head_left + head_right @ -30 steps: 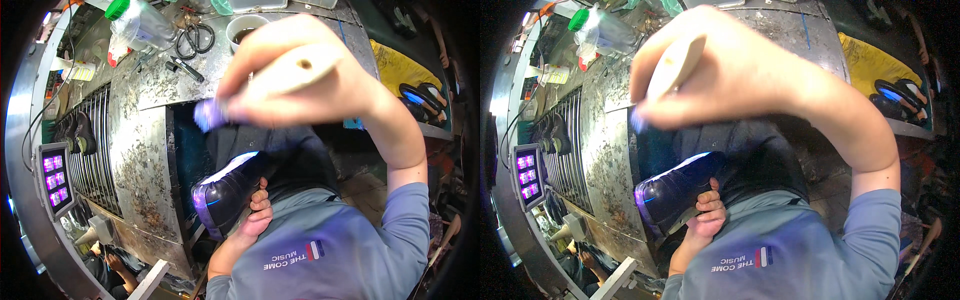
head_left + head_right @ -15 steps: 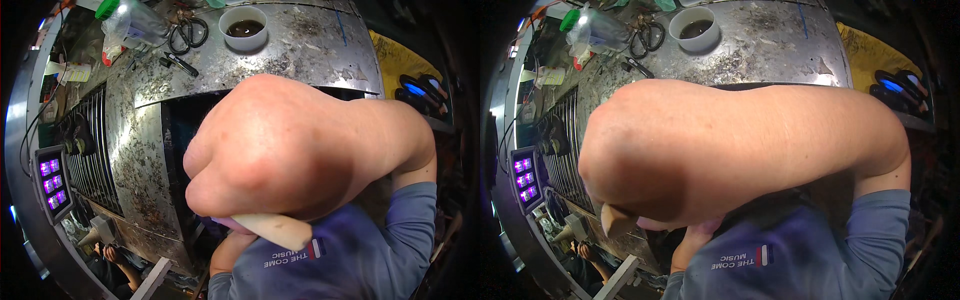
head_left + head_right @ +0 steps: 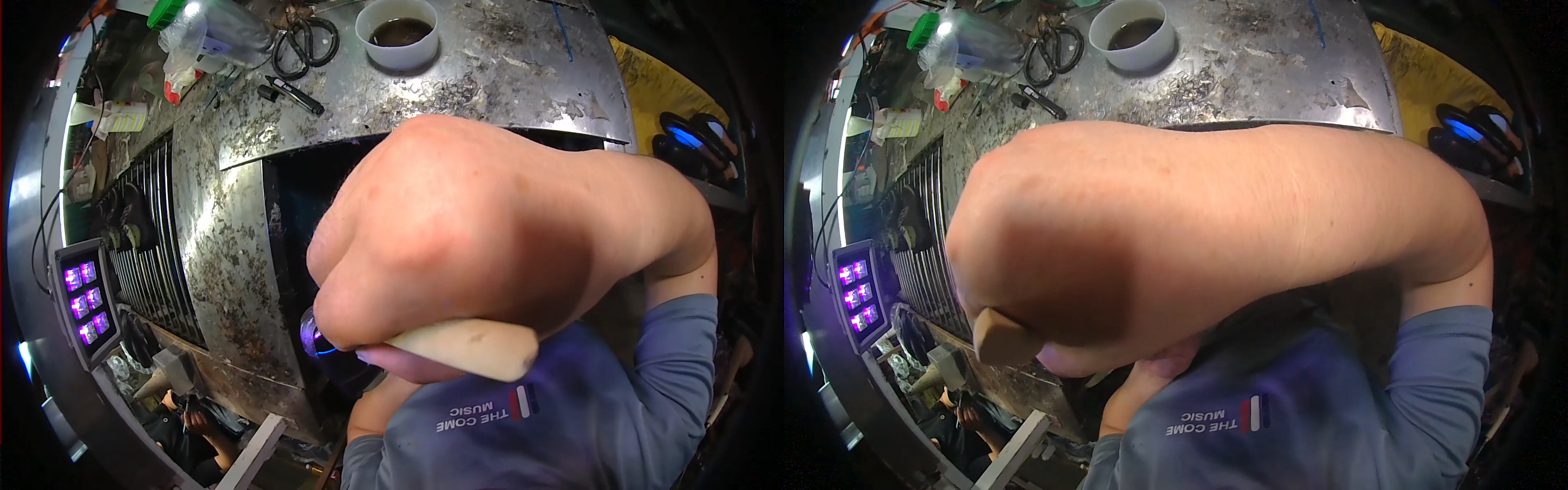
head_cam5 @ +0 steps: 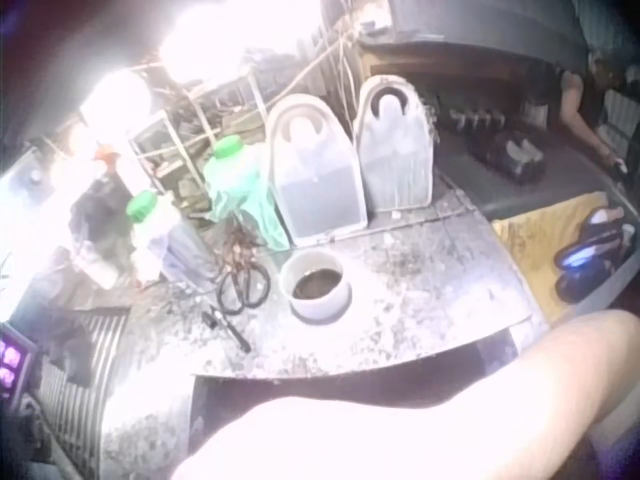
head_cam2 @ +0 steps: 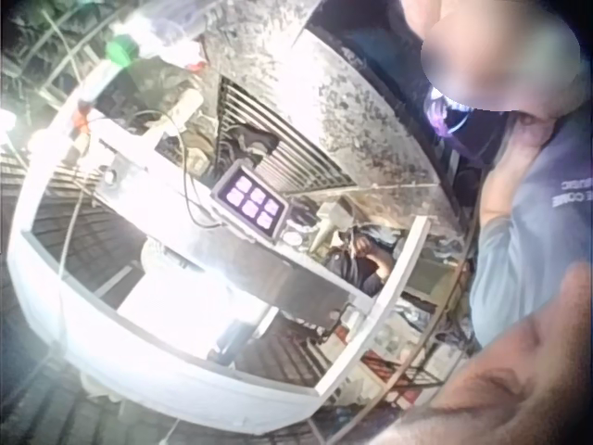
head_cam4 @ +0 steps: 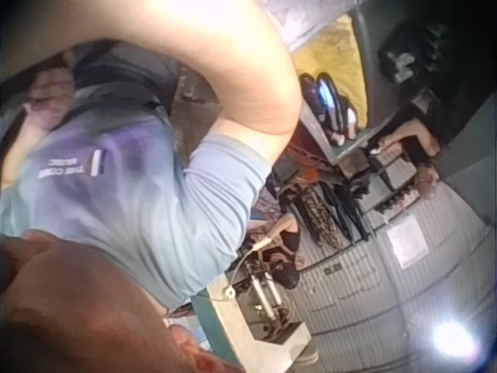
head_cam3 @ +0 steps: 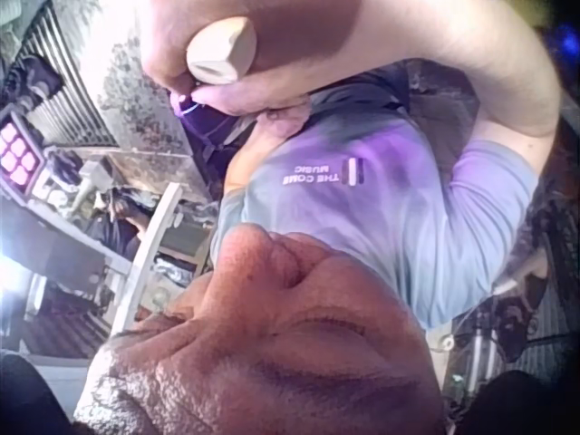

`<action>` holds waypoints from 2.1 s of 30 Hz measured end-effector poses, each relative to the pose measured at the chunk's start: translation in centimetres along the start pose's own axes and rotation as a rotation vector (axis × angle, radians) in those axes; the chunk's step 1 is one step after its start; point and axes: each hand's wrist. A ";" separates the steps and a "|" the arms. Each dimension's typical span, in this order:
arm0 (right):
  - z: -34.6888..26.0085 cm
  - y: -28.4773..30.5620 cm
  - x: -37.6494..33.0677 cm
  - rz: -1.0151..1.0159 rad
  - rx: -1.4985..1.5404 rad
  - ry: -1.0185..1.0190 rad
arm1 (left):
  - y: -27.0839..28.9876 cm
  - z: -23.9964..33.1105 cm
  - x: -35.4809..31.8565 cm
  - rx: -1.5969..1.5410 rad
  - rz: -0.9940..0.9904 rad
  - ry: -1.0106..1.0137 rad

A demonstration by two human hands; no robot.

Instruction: The person paints the sole of a black high-heeled shoe using a small brush and a dark liquid from a cup. They repeatedly dip the brush into the cup and apply the liquid to the shoe's sole, rotating the shoe to cover different areas. The person handles the shoe and brush with both hands throughout the process.

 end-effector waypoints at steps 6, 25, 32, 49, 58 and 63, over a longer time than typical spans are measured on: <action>0.2 -0.3 -0.3 -0.013 0.050 -0.032 | 0.4 0.0 0.2 -0.057 -0.100 0.093; 2.5 -1.1 -1.9 -0.050 0.079 -0.005 | 0.2 0.8 0.6 -0.125 -0.225 0.197; 3.2 0.5 -2.4 -0.027 0.006 -0.005 | -1.0 1.0 0.9 -0.028 -0.199 0.142; 2.1 3.7 -4.9 0.310 -0.134 -0.221 | -27.2 2.2 -5.8 2.191 0.964 -0.445; 3.6 3.8 -5.9 0.369 -0.187 -0.288 | -42.8 11.8 -5.2 2.973 1.793 -0.355; 3.3 4.5 -5.8 0.407 -0.266 -0.365 | -48.8 21.4 -4.6 3.160 2.004 -0.423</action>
Point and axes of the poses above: each hand's wrist, its own x-axis towards the middle knuckle, its own y-axis out of the back of the hand, z = x × y, and after that the axes turned 8 degrees about -y, right-handed
